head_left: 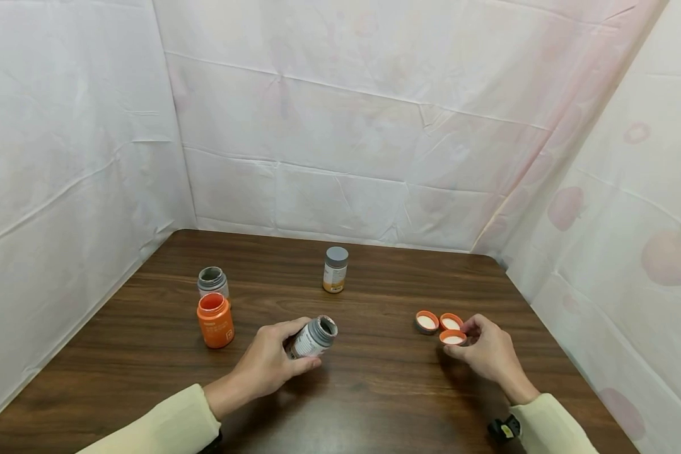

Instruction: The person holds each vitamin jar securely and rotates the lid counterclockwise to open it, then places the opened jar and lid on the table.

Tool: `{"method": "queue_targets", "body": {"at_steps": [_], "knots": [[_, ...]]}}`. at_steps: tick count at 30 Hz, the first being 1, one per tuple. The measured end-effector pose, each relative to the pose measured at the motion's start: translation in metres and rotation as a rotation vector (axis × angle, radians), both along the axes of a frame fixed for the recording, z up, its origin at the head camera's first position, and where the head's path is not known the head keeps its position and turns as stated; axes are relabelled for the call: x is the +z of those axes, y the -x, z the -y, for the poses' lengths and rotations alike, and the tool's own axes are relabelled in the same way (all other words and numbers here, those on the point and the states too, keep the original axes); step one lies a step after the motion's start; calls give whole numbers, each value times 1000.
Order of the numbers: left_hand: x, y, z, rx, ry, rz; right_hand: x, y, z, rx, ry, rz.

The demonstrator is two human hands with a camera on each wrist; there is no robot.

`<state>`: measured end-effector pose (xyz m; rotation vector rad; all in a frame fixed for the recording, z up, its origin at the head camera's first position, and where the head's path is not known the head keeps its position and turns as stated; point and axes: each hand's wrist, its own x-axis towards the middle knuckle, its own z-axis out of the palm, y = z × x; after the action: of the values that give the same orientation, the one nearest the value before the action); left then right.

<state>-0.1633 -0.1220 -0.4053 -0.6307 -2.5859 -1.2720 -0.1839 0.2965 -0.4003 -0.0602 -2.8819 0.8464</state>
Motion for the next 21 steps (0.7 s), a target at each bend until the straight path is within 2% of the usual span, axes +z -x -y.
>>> {"method": "queue_targets", "body": {"at_steps": [6, 14, 21], "knots": [[0, 0, 1, 7, -3, -1, -2, 1, -8, -6, -8, 21], [1, 2, 3, 35, -31, -36, -6, 4, -15, -20, -34, 49], [4, 5, 3, 111, -61, -26, -8, 6, -17, -28, -43, 70]]}}
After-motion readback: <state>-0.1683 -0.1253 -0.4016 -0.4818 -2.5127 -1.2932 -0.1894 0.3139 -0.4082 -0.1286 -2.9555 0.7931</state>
